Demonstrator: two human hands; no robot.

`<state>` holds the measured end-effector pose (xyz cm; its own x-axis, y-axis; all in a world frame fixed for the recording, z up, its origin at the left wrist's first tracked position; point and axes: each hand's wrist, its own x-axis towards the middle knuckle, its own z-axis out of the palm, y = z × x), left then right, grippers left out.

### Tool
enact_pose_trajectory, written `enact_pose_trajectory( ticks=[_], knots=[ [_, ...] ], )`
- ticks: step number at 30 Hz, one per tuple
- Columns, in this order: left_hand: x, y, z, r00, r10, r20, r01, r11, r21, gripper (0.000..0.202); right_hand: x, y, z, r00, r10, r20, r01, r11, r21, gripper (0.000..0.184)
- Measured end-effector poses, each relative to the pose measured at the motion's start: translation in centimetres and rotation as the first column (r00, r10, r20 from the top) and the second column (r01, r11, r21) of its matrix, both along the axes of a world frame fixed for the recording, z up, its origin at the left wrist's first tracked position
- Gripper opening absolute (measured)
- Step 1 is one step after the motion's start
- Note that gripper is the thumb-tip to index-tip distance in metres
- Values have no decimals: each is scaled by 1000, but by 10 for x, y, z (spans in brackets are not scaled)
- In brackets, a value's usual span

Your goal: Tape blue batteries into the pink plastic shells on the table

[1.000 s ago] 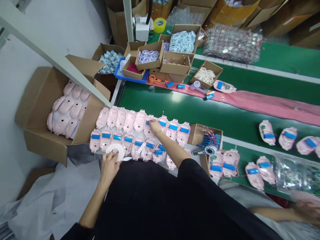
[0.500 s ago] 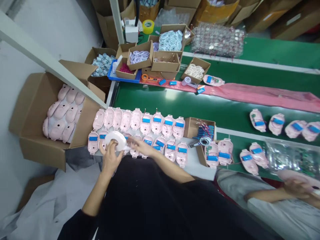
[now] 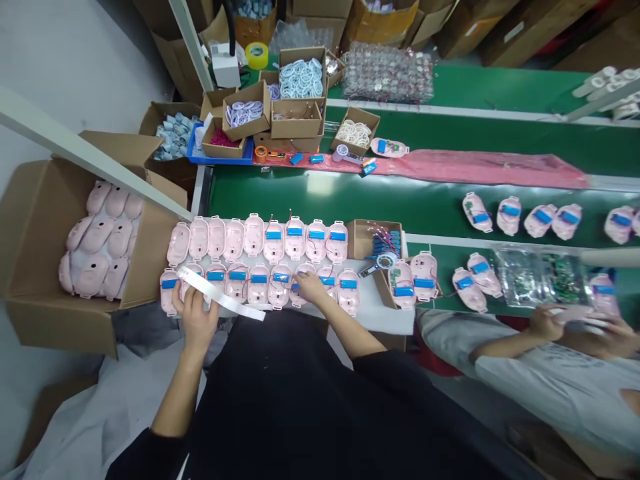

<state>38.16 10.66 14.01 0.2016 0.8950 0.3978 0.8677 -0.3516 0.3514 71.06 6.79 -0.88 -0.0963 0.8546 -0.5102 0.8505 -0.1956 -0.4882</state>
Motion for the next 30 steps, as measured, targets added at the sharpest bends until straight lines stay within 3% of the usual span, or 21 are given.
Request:
enact_pose_trajectory(
  ticks=[2,5,8,12,14,16,18,19,21,22,23,24,26,28,30],
  knots=[
    [6,-5,0,1000,-27,9,27,999,-28,27,13,-5,-16,969,175,176,-172,984,-35,45],
    [14,-8,-2,996,-88,-14,86,991,-105,24,15,-15,-32,932,259,253,-271,962,13,44],
    [19,-10,-5,987,-157,-41,149,977,-152,27,13,-25,-43,938,216,270,-246,966,82,36],
    [27,-10,-7,974,-224,-40,217,969,-120,30,16,-37,-50,958,159,240,-198,969,148,37],
    [31,-9,-5,968,-248,-49,242,965,-104,29,20,-40,-50,978,131,163,-160,972,175,36],
    [34,-9,-1,961,-267,-69,259,960,-106,29,23,-41,-44,999,43,10,-44,984,173,32],
    [36,-9,4,950,-295,-98,282,951,-126,29,23,-39,-32,962,-184,-201,208,972,107,29],
    [37,-10,7,942,-315,-114,298,944,-144,30,22,-38,-23,887,-330,-322,360,932,37,29],
    [38,-11,10,921,-363,-139,335,923,-191,34,17,-32,-1,622,-555,-552,581,800,-149,28],
    [39,-11,11,910,-388,-147,354,911,-213,36,14,-27,12,484,-593,-644,614,754,-232,29],
    [40,-11,12,900,-409,-152,371,900,-230,38,11,-22,27,381,-583,-718,600,747,-288,30],
    [41,-12,12,891,-426,-154,384,891,-241,40,8,-17,42,326,-543,-774,558,771,-306,32],
    [43,-12,11,877,-455,-157,409,876,-255,42,4,-5,73,355,-422,-834,458,857,-238,38],
    [47,-12,10,866,-471,-167,421,867,-266,40,0,3,101,486,-284,-827,381,920,-92,46],
    [49,-11,11,857,-482,-183,427,862,-274,37,-5,8,123,625,-166,-763,337,939,71,55]
  ],
)
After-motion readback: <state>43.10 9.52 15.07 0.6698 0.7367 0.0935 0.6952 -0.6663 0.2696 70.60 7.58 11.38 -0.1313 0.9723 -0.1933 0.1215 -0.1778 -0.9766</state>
